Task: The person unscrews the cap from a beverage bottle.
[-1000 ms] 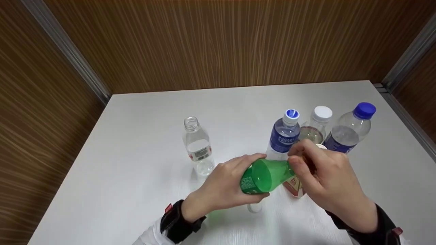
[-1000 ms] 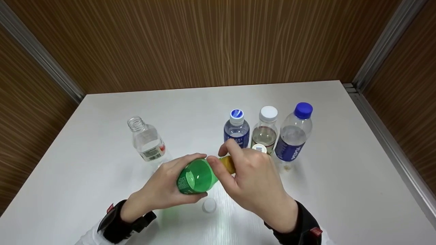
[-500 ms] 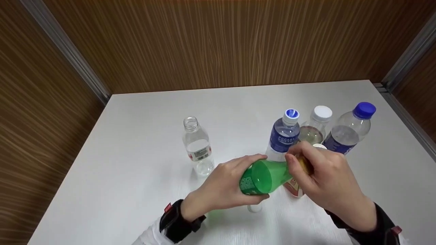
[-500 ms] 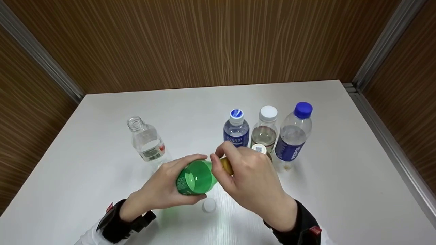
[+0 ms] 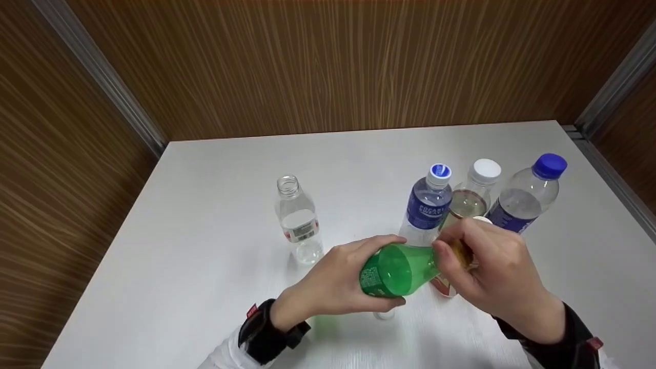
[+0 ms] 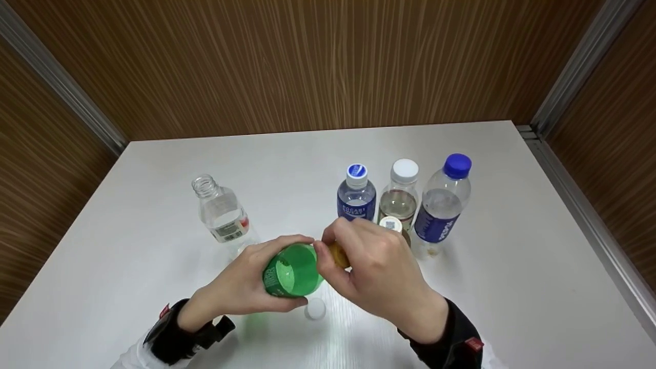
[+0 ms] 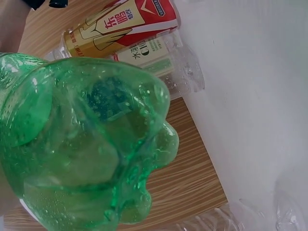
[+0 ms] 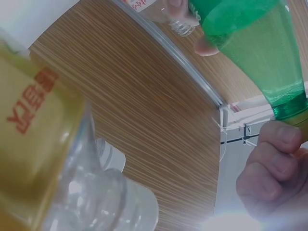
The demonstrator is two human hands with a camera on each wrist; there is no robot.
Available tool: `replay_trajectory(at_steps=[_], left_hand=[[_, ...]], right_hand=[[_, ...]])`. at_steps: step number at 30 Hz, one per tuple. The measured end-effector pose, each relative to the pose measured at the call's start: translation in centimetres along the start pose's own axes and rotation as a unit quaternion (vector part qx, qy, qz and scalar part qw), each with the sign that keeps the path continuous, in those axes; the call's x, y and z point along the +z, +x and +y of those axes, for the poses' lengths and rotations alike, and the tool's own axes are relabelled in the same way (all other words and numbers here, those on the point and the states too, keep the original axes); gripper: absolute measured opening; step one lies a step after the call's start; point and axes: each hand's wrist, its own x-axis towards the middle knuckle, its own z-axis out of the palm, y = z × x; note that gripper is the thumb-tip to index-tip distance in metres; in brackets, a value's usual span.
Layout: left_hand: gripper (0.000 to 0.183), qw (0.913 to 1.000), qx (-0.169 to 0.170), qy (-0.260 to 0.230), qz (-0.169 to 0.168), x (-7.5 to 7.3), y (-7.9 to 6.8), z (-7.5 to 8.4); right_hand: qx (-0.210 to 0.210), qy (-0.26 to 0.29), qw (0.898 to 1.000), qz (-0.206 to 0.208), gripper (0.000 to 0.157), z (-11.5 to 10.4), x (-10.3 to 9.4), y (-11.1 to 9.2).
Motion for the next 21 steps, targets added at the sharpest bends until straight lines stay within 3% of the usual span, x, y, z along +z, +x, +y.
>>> replay_trajectory(at_steps=[4,7,15,21], left_hand=[[0.080,0.9999,0.002,-0.010,-0.008,-0.1,0.0,0.0],[0.080,0.9999,0.002,-0.011,-0.008,-0.1,0.0,0.0],[0.081,0.9999,-0.010,0.004,0.005,-0.1,0.0,0.2],[0.082,0.9970,-0.019,0.062,0.041,0.3,0.1,0.1]], right_hand=[[-0.047,0.028,0.998,0.014,0.045,0.3,0.1,0.2],[-0.053,0.032,0.998,0.012,0.045,0.3,0.1,0.3],[0.039,-0.007,0.998,-0.049,0.043,-0.3,-0.8,-0.1],[0.116,-0.031,0.990,-0.067,0.022,-0.9,-1.1,-0.1]])
